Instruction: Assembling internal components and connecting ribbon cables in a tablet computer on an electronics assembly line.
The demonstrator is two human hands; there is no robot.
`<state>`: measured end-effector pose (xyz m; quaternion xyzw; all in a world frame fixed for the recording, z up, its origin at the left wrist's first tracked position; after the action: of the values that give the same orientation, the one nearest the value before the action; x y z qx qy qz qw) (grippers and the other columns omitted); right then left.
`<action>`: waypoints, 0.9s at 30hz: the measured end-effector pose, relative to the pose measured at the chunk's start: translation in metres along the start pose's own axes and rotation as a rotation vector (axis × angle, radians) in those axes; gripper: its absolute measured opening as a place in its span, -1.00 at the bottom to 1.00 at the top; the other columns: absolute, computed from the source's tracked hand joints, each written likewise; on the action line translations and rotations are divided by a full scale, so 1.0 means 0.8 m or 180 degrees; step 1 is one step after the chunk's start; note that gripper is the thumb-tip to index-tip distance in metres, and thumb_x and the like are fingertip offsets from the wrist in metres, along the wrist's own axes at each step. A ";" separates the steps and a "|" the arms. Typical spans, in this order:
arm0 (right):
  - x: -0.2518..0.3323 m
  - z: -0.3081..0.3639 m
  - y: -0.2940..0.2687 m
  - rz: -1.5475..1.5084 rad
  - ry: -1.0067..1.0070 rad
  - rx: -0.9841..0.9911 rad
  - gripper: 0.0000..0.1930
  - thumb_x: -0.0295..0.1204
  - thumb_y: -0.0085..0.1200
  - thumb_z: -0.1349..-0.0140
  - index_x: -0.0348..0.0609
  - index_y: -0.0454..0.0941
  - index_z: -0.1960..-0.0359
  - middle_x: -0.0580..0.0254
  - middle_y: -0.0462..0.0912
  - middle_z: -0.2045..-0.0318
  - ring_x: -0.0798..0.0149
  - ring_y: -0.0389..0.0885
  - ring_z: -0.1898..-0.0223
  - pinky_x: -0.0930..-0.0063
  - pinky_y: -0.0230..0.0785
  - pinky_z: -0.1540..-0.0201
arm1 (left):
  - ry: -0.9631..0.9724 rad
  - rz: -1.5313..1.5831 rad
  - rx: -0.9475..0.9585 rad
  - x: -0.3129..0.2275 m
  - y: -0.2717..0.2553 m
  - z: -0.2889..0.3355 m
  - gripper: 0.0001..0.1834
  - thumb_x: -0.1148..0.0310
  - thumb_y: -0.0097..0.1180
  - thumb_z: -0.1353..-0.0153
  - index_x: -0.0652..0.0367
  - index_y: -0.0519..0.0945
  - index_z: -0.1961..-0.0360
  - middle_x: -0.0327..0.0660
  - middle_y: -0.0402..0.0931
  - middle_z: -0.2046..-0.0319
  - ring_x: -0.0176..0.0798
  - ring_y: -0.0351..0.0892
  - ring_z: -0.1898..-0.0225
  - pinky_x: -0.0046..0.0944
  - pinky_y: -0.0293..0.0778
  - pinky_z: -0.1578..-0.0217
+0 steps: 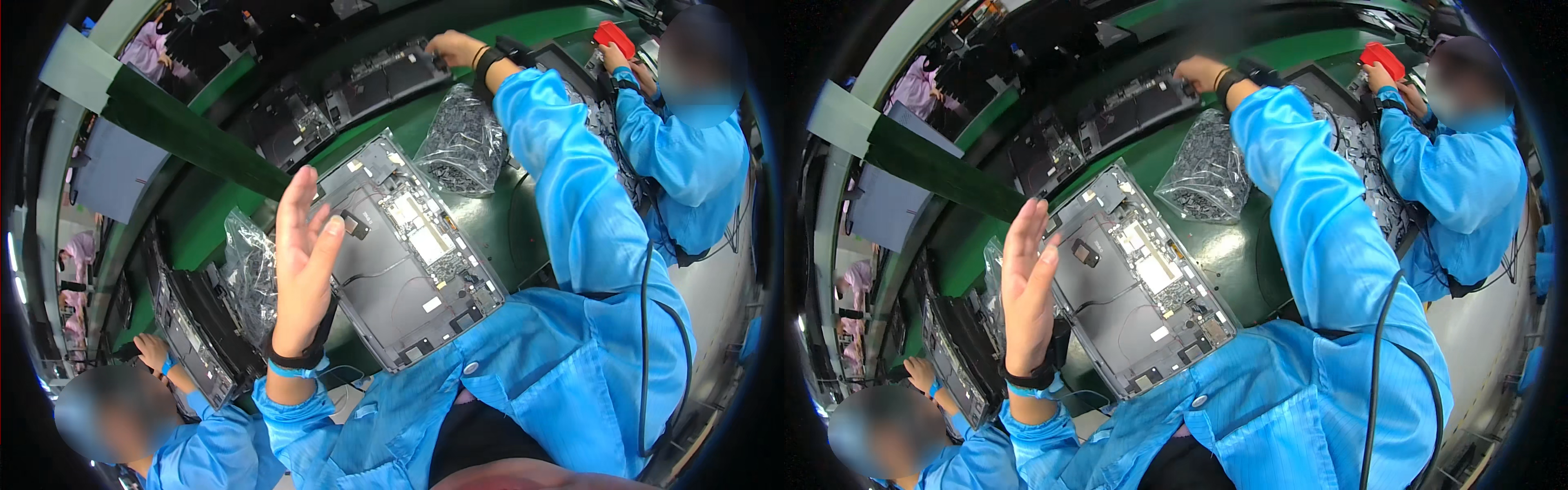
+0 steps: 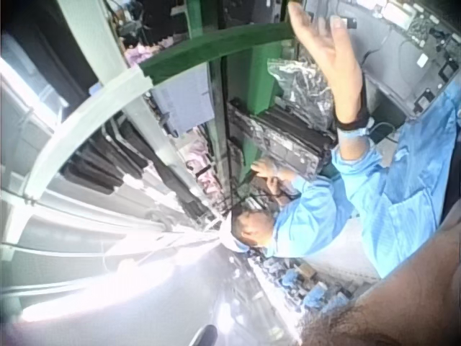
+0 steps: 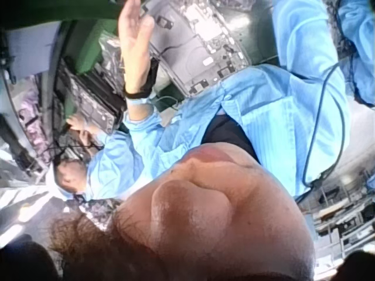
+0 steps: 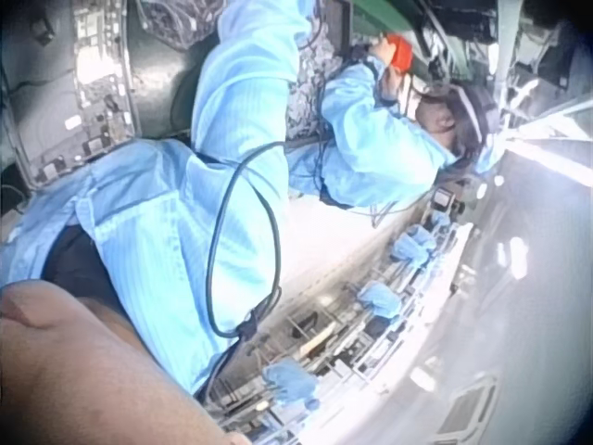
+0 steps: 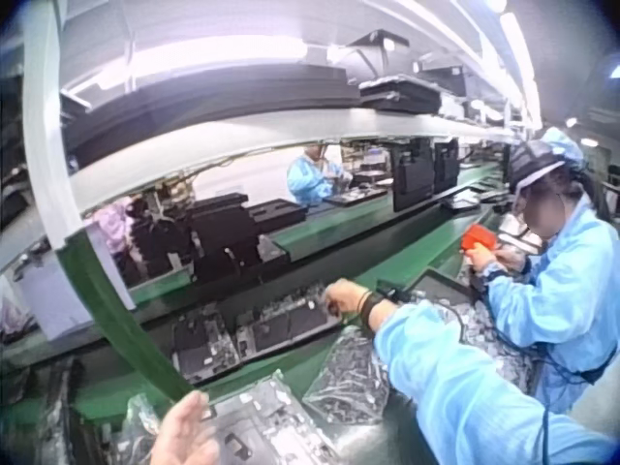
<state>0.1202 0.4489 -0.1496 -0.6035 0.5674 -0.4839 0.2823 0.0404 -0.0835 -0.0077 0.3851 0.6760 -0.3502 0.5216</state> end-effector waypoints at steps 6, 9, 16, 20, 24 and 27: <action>0.065 -0.042 0.013 -0.0998 0.3411 0.0676 -0.79 -0.33 0.24 -0.09 -0.20 0.64 0.31 0.24 0.56 0.39 0.27 0.45 0.48 0.32 0.34 0.43 | 0.0051 -0.0008 -0.0062 -0.006 -0.009 0.026 -0.26 0.32 0.08 -0.29 0.26 0.09 -0.42 0.03 0.05 -0.42 -0.02 -0.04 -0.48 0.04 -0.03 -0.39; 0.087 -0.038 0.001 -0.1402 0.3244 0.0374 -0.82 -0.34 0.23 -0.09 -0.20 0.60 0.41 0.27 0.53 0.46 0.31 0.43 0.52 0.30 0.32 0.50 | 0.0081 -0.0055 -0.0252 -0.013 -0.018 0.042 -0.29 0.32 0.06 -0.31 0.30 0.12 -0.41 0.05 0.11 -0.40 -0.04 0.02 -0.46 0.01 0.01 -0.38; 0.071 -0.030 -0.040 -0.4211 0.2802 -0.1269 -0.89 -0.42 0.15 -0.23 -0.20 0.58 0.31 0.22 0.54 0.39 0.29 0.39 0.42 0.29 0.27 0.41 | -0.0528 0.0983 0.0182 -0.025 -0.011 0.007 -0.34 0.24 0.06 -0.35 0.42 0.20 -0.34 0.15 0.27 -0.30 -0.04 0.25 -0.35 -0.06 0.21 -0.31; 0.194 0.016 -0.117 -0.4856 0.2233 -0.1599 -0.81 -0.38 0.14 -0.26 -0.25 0.60 0.20 0.21 0.64 0.32 0.25 0.60 0.28 0.35 0.47 0.19 | -0.1005 0.1552 0.0126 -0.021 0.012 -0.033 -0.40 0.25 -0.03 -0.43 0.57 0.20 -0.27 0.29 0.29 -0.23 0.07 0.40 -0.23 0.00 0.31 -0.30; 0.381 0.080 -0.173 -0.5716 0.1438 -0.1610 -0.78 -0.40 0.06 -0.32 -0.30 0.59 0.13 0.22 0.68 0.27 0.25 0.65 0.25 0.33 0.52 0.09 | -0.0914 0.1776 0.0063 -0.014 0.028 -0.063 -0.19 0.02 0.03 -0.39 0.58 0.06 -0.28 0.39 0.06 -0.30 0.15 0.29 -0.27 0.06 0.32 -0.28; 0.467 0.129 -0.148 -0.5642 0.1033 -0.1804 -0.70 -0.28 0.19 -0.27 -0.26 0.55 0.11 0.24 0.61 0.21 0.34 0.58 0.18 0.43 0.47 0.13 | -0.0292 0.2025 0.0225 -0.015 0.032 -0.066 -0.43 0.12 -0.05 -0.45 0.44 0.29 -0.22 0.14 0.33 -0.23 0.00 0.38 -0.22 0.00 0.33 -0.25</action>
<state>0.2203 0.0926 0.0158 -0.7864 0.0307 -0.4443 -0.4281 0.0422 -0.0270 0.0136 0.5788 0.4849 -0.2099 0.6211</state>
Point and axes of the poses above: each hand's wrist, its own z-axis away from the middle knuckle, its own y-axis out of the palm, x = y × z, the point moved 1 cm from there along -z, towards the middle knuckle
